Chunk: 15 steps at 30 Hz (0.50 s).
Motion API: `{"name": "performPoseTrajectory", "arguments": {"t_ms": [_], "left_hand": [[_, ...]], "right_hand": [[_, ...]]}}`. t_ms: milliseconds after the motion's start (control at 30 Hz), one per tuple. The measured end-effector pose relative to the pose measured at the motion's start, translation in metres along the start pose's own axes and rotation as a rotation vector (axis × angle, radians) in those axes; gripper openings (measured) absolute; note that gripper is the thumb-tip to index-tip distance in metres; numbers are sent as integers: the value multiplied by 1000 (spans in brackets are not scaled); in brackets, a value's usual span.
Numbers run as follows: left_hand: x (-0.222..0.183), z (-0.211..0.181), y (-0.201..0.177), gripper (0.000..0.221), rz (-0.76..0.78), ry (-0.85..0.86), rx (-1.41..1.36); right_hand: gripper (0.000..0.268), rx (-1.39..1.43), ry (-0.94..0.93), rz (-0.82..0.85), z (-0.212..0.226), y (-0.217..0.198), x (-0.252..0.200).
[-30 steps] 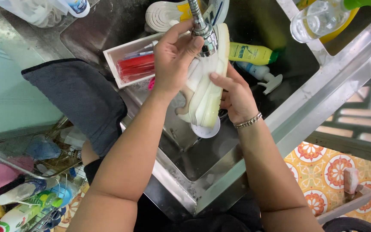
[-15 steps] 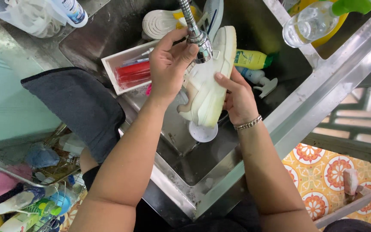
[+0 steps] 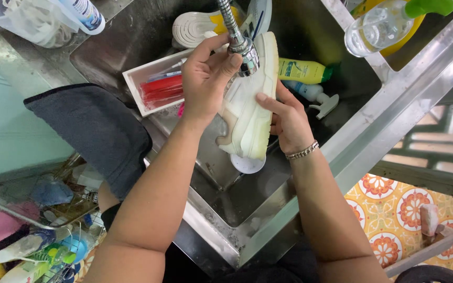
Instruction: Washing and scrubbing white sneakers in a utility sink using a small brush and soap.
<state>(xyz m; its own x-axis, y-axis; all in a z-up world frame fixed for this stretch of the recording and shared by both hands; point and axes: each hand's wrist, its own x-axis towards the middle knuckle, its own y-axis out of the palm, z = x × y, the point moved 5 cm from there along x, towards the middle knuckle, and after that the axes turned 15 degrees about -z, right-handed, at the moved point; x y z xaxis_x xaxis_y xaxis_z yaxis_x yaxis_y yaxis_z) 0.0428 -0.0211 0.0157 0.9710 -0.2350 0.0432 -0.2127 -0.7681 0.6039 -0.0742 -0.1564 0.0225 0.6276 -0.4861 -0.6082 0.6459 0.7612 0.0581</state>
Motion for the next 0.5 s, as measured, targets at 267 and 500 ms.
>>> {"name": "performPoseTrajectory", "arguments": {"t_ms": [267, 500], "left_hand": [[0, -2, -1, 45, 9, 16, 15], [0, -11, -7, 43, 45, 90, 78]], "right_hand": [[65, 2, 6, -34, -2, -2, 4], [56, 112, -34, -40, -2, -11, 21]]}}
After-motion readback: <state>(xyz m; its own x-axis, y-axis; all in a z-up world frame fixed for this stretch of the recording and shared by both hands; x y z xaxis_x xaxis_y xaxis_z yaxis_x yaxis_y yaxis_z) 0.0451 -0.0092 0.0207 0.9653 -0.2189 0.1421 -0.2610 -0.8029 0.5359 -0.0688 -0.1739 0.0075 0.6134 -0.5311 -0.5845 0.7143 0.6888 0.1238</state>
